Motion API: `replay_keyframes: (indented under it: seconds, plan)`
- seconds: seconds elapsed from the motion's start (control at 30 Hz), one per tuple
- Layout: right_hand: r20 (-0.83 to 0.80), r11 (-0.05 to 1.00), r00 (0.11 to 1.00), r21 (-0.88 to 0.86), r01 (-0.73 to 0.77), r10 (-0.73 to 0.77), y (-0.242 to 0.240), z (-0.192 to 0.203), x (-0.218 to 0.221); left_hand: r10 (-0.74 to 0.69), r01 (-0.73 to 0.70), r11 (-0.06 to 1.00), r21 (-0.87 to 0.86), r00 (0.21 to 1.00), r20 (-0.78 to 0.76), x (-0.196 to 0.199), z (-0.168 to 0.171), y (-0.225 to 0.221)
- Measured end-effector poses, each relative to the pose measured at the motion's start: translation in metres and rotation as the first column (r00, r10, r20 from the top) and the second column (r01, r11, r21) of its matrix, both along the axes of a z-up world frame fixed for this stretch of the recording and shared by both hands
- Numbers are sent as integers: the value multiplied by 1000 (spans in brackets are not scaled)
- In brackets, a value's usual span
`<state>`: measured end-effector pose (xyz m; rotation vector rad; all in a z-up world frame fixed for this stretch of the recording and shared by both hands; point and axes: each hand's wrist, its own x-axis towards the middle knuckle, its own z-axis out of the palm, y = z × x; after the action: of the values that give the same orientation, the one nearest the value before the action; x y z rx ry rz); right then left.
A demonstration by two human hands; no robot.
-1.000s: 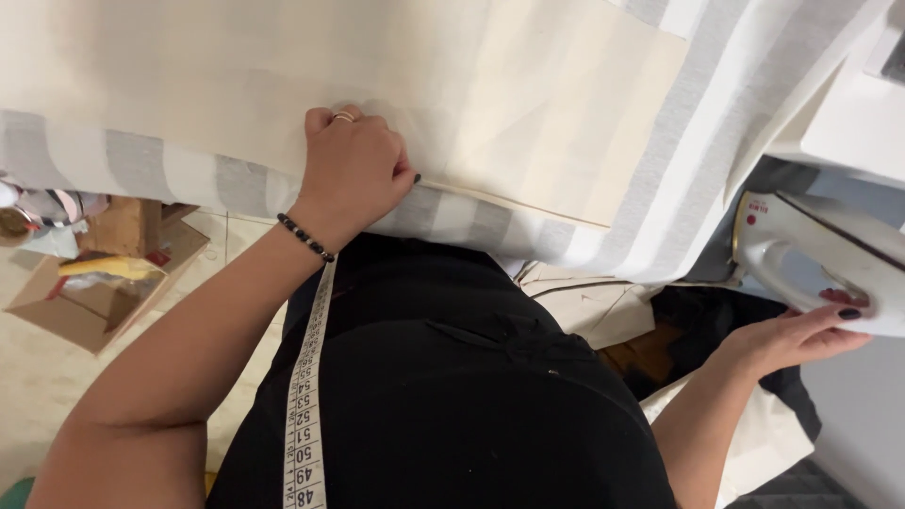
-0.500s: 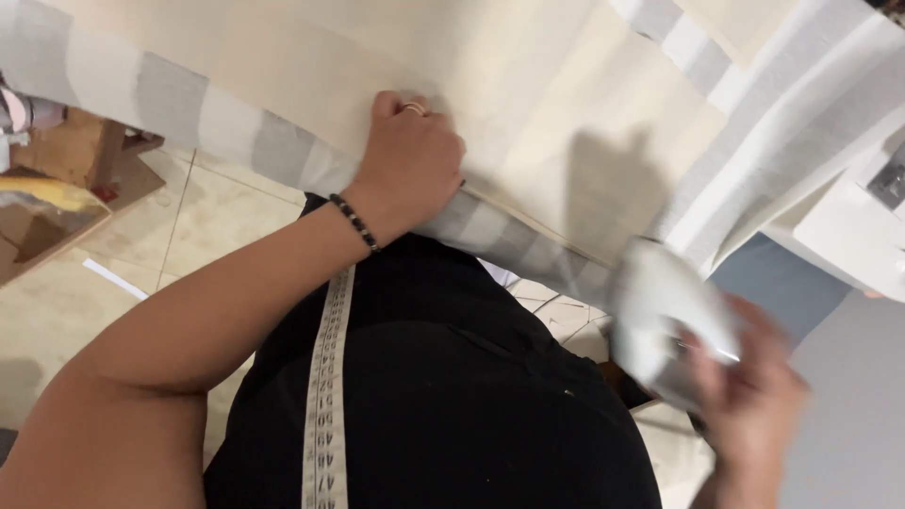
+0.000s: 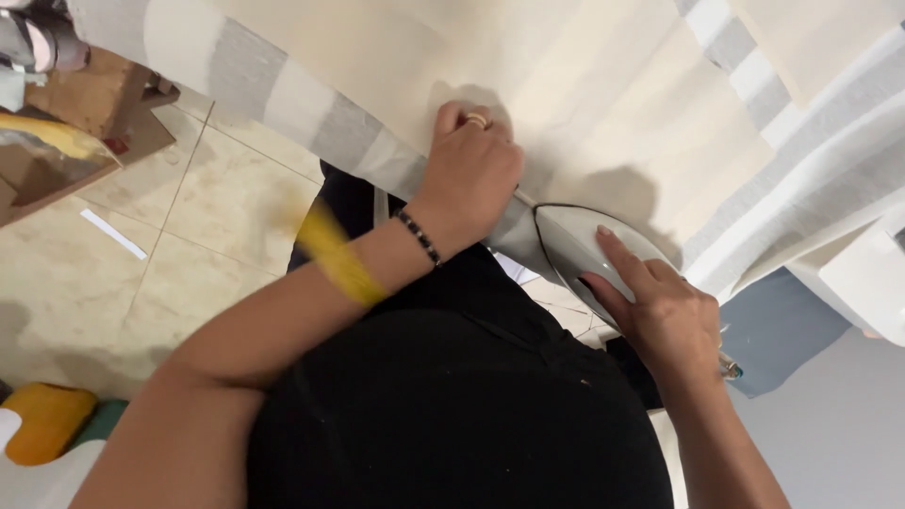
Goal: Folding the edge of a fabric piece and pressing it with an iron to create a crisp hem.
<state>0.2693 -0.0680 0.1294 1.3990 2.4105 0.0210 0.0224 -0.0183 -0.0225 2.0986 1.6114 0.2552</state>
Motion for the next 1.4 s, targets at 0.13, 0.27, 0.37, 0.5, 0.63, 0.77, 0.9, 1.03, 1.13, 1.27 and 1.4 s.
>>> replay_keyframes:
  seconds: [0.13, 0.27, 0.37, 0.5, 0.63, 0.77, 0.9, 1.03, 1.13, 1.27, 1.4]
  plan:
    - [-38, 1000, 999, 13, -10, 11, 4, 2, -12, 10, -16, 994, 104, 998, 54, -5, 5, 0]
    - [-12, 1000, 1000, 2, -21, 21, 5, 4, -15, -47, 48, 998, 49, 999, -21, -6, 10, 0]
    - [-8, 999, 999, 8, -40, 40, 6, 3, -18, -45, 43, 995, 85, 999, 22, -14, 11, -1]
    - [-17, 991, 994, 78, -110, 112, 8, -1, -21, -95, -18, 940, 340, 945, 314, -50, 25, -6]
    - [-33, 983, 989, 120, -140, 144, 8, -1, -23, -166, 52, 915, 400, 953, 254, -77, 31, -15]
    - [-15, 993, 996, 88, -84, 85, 7, -1, -24, -109, 5, 912, 411, 967, 232, -79, 21, -17]
    - [-10, 995, 998, 81, -61, 62, 5, -2, -23, -89, 14, 926, 378, 979, 182, -78, 20, -11]
    - [-9, 995, 998, 75, -69, 69, 6, 2, -27, -115, 88, 969, 230, 988, 107, -73, 16, 3]
    - [-24, 997, 998, 62, -48, 50, 7, 2, -28, -183, 149, 920, 361, 981, 63, -80, 28, 4]
    - [-30, 998, 999, 47, -35, 37, 6, 1, -26, -301, 221, 775, 592, 953, 37, -98, 39, -11]
    - [-40, 996, 997, 67, -62, 65, 6, 1, -25, -338, 307, 789, 532, 940, -42, -104, 16, -18]
